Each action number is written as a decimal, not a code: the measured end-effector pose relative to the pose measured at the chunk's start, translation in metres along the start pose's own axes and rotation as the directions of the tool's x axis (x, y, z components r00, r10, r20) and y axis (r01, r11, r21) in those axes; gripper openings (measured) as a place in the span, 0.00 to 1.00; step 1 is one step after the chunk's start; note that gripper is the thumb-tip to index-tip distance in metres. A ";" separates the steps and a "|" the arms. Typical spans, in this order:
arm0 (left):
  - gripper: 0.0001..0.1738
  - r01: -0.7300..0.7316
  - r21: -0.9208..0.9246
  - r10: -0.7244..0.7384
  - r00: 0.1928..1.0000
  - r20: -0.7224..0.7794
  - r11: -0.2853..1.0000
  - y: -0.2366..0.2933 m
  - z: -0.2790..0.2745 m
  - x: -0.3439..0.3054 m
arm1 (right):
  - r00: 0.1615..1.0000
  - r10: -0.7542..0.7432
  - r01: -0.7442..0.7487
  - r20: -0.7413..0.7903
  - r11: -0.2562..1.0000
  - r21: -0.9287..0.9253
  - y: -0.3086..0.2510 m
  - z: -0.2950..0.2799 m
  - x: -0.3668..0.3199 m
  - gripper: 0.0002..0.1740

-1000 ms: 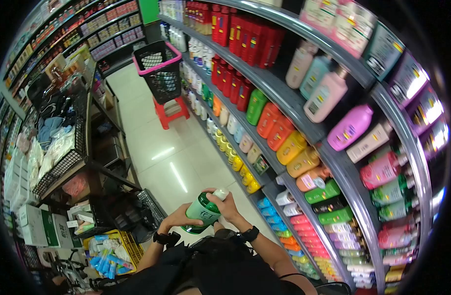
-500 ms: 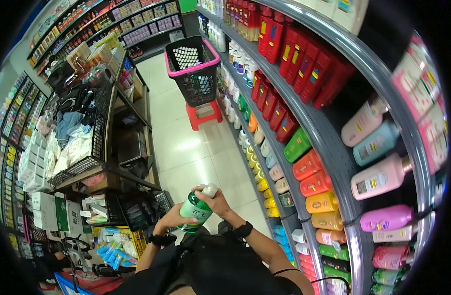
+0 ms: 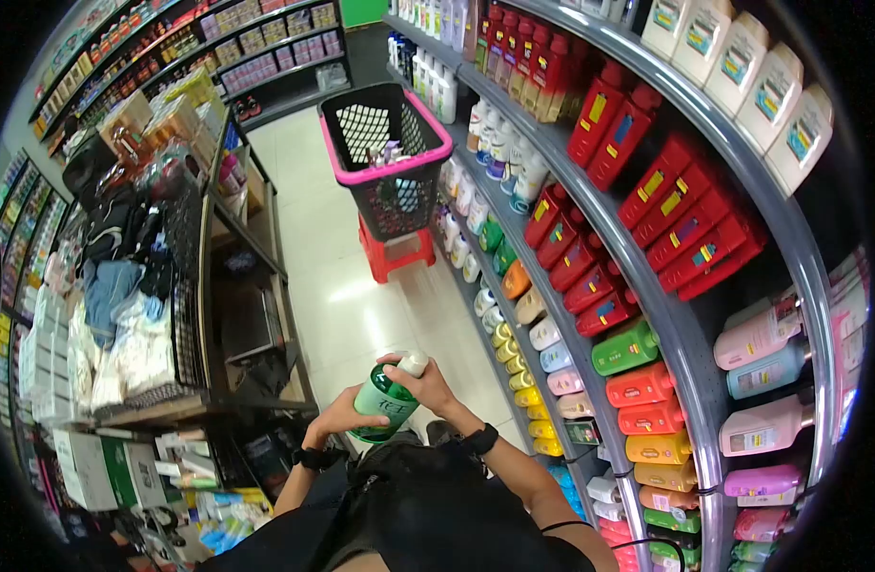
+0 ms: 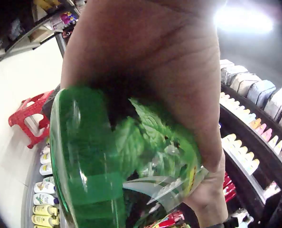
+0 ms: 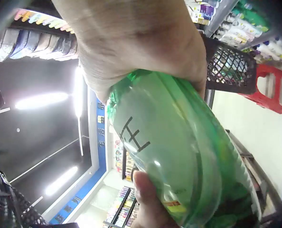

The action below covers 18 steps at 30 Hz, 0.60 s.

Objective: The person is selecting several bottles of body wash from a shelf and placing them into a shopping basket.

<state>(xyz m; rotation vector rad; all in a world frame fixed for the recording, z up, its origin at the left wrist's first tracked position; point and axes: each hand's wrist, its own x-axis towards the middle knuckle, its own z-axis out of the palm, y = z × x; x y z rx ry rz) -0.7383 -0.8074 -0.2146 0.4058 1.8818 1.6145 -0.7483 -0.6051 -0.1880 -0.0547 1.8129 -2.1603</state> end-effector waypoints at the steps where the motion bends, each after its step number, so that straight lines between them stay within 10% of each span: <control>1: 0.36 -0.011 0.004 0.011 1.000 0.014 1.000 0.005 -0.023 0.010 | 1.000 -0.009 0.009 -0.015 1.000 -0.005 -0.005 0.006 0.019 0.14; 18: 0.37 0.039 0.015 -0.039 0.999 0.002 0.999 0.014 -0.296 0.138 | 0.997 -0.063 0.062 0.048 0.998 0.031 -0.036 0.067 0.318 0.14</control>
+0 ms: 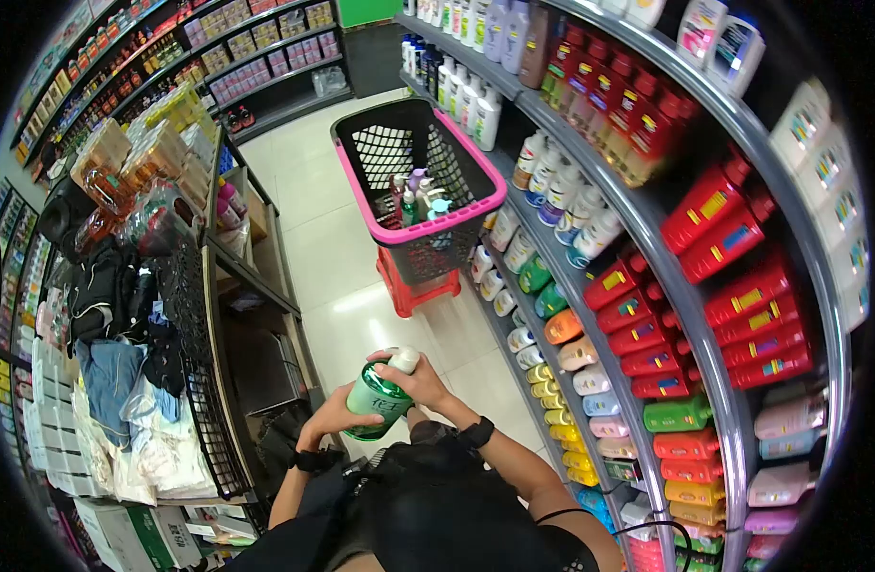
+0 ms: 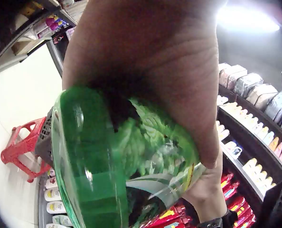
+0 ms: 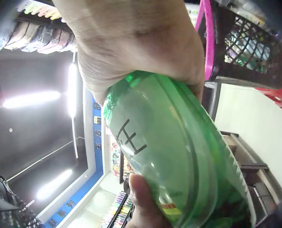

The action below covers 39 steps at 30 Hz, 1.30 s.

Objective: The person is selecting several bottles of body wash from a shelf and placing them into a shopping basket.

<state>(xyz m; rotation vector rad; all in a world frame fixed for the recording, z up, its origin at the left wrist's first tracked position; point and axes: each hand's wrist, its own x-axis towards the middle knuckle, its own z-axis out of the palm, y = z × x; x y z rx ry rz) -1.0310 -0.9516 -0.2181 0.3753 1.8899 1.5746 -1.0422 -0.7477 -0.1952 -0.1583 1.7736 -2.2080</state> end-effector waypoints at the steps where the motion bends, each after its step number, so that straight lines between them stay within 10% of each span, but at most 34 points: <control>1: 0.37 0.010 -0.002 -0.010 1.000 -0.011 1.000 -0.001 -0.017 0.009 | 1.000 0.007 -0.007 0.012 1.000 0.007 0.001 0.000 0.022 0.14; 12: 0.35 0.091 0.031 -0.083 0.976 -0.202 0.995 0.065 -0.182 0.104 | 0.976 -0.026 0.017 0.214 0.999 0.044 -0.044 -0.002 0.240 0.19; 20: 0.35 0.110 0.055 -0.105 0.991 -0.079 0.992 0.082 -0.276 0.187 | 0.967 -0.045 0.048 0.250 0.999 -0.010 -0.072 -0.024 0.333 0.20; 30: 0.34 -0.138 0.201 0.070 0.948 0.311 0.970 0.111 -0.423 0.332 | 0.996 -0.094 0.090 -0.011 0.979 -0.183 -0.101 -0.034 0.443 0.27; 39: 0.36 -0.357 0.163 0.174 0.742 0.647 0.920 0.157 -0.480 0.452 | 0.906 -0.193 0.033 -0.377 0.920 -0.391 -0.148 -0.032 0.487 0.27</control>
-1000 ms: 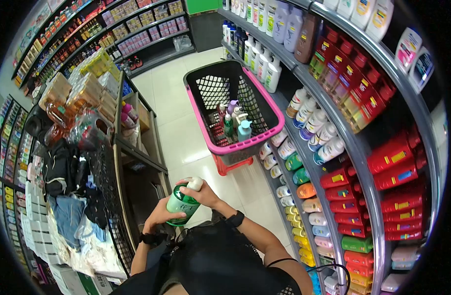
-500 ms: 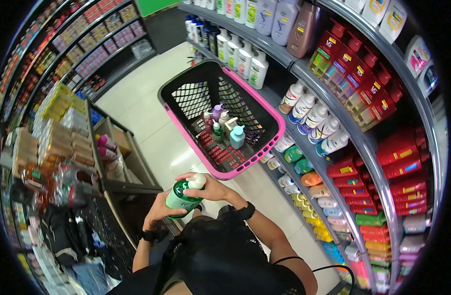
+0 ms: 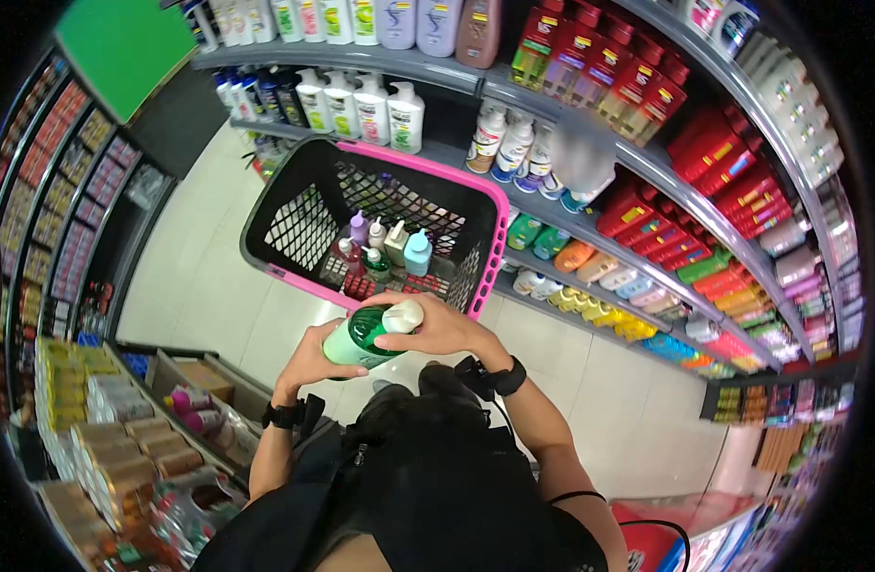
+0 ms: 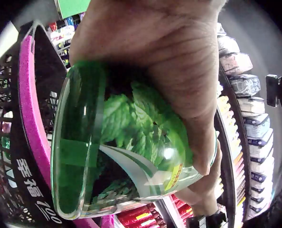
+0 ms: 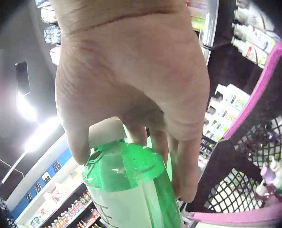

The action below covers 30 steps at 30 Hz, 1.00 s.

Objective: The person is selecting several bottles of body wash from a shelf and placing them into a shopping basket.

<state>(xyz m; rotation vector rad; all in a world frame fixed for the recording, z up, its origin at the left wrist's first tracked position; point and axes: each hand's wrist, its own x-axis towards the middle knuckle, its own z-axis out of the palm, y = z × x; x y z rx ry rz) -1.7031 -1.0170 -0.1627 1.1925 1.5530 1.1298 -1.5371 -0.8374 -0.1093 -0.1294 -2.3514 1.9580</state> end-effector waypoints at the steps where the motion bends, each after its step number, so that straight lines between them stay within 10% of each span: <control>1: 0.36 0.014 -0.006 -0.014 0.999 0.037 1.000 0.001 -0.008 0.010 | 0.998 0.052 -0.052 -0.022 0.998 -0.026 -0.001 -0.003 0.001 0.28; 12: 0.41 -0.113 0.084 0.081 0.945 0.315 0.990 0.009 -0.046 0.135 | 0.968 0.039 -0.044 -0.250 0.999 -0.011 0.023 -0.060 0.028 0.35; 30: 0.53 0.152 0.345 -0.326 0.783 0.530 0.926 -0.091 -0.059 0.291 | 0.905 0.198 -0.251 -0.377 0.963 -0.096 0.136 -0.123 0.105 0.34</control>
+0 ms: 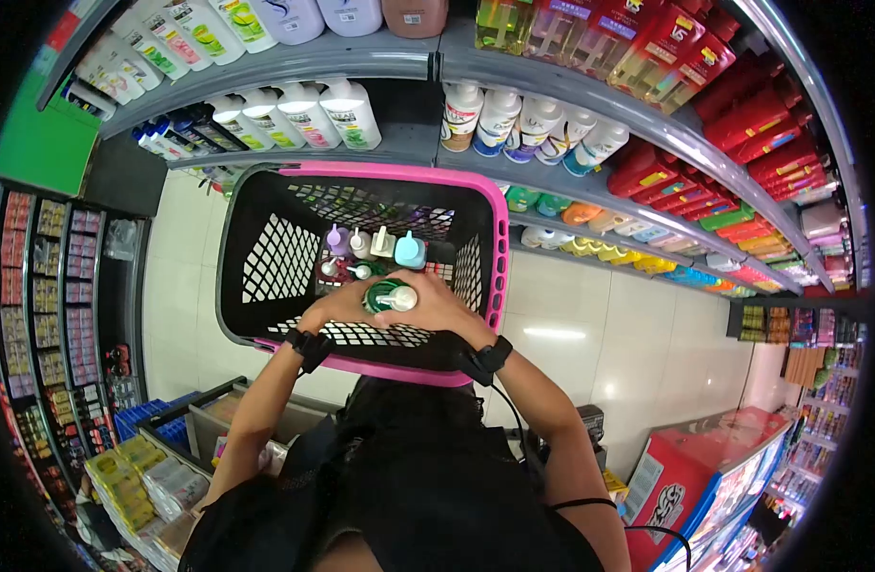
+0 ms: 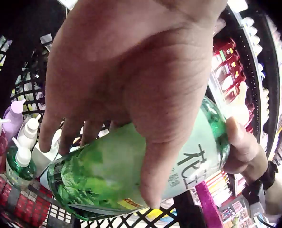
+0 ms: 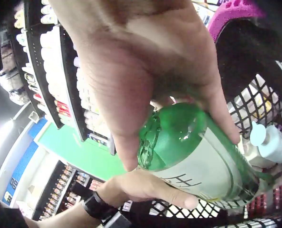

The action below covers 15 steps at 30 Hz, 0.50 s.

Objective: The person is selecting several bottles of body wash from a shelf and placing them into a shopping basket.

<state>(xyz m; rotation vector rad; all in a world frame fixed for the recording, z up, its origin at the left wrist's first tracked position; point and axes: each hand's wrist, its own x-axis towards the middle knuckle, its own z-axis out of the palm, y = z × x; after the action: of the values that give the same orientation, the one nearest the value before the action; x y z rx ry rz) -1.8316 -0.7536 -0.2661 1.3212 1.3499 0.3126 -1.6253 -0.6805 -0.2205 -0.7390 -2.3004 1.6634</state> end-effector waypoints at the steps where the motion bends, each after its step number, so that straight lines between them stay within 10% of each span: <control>1: 0.53 0.022 0.042 -0.023 1.000 0.007 0.999 -0.010 -0.002 0.007 | 0.999 0.045 -0.045 -0.028 0.999 -0.011 0.006 0.006 0.004 0.34; 15: 0.29 0.094 0.062 -0.103 0.979 0.175 0.994 -0.084 -0.033 0.075 | 0.905 0.409 -0.424 -0.115 0.890 -0.169 0.101 0.065 0.064 0.41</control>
<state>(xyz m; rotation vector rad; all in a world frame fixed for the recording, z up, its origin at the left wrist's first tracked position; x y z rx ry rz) -1.8777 -0.7047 -0.3620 1.2898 1.2746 0.0883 -1.6807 -0.6779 -0.3449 -1.4015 -2.3895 1.5407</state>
